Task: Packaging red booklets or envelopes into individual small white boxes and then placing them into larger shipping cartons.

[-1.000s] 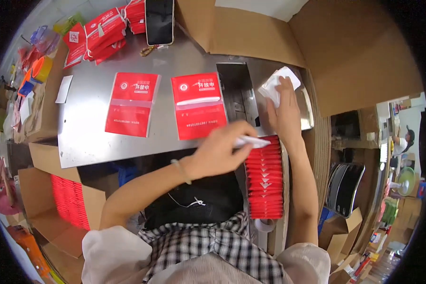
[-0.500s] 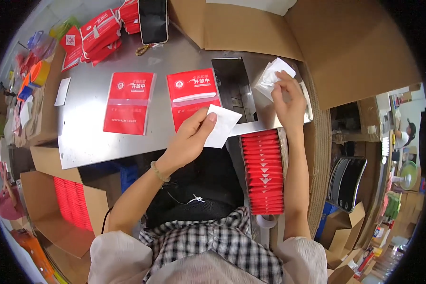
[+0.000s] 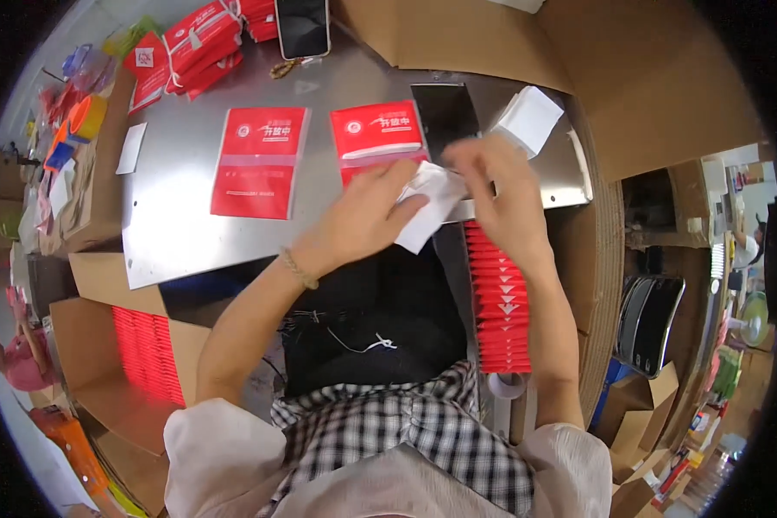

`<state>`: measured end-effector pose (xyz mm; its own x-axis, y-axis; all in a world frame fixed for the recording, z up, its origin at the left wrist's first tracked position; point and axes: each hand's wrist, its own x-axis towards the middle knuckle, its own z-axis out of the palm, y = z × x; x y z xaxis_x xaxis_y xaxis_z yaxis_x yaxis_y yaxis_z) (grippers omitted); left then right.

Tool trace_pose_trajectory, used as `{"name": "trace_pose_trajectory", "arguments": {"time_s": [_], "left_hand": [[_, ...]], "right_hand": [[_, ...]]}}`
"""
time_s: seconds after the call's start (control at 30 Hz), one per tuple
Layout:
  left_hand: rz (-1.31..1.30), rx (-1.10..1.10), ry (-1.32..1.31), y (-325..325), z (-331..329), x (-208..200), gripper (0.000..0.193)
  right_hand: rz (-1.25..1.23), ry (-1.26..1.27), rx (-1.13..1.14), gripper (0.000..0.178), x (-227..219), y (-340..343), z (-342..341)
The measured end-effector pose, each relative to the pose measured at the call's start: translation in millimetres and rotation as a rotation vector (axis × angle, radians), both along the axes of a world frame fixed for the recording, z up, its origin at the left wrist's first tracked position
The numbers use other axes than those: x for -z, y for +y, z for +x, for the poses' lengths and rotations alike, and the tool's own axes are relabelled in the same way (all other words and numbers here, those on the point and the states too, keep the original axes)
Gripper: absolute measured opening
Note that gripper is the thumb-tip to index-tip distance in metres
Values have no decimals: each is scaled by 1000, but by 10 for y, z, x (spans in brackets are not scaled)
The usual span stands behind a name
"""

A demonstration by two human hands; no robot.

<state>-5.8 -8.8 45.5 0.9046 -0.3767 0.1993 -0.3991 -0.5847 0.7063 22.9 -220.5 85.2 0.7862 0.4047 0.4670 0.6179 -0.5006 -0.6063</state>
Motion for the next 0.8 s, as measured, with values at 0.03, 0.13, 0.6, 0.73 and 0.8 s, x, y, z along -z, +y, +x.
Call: {"name": "trace_pose_trajectory", "arguments": {"time_s": [0.03,0.13,0.6,0.73,0.8], "left_hand": [[210,-45,-332,103,57,166,33],[165,-20,-256,225,272,313,22],[272,48,-122,437,332,179,39],[304,50,-155,452,311,138,53],[255,44,-2,484,417,104,54]], "right_hand": [[160,43,94,15,5,108,77],[-15,-163,-38,39,266,288,390],[-14,538,-175,21,398,40,361],[582,470,-6,41,155,148,492],[482,502,21,43,233,386,627]]}}
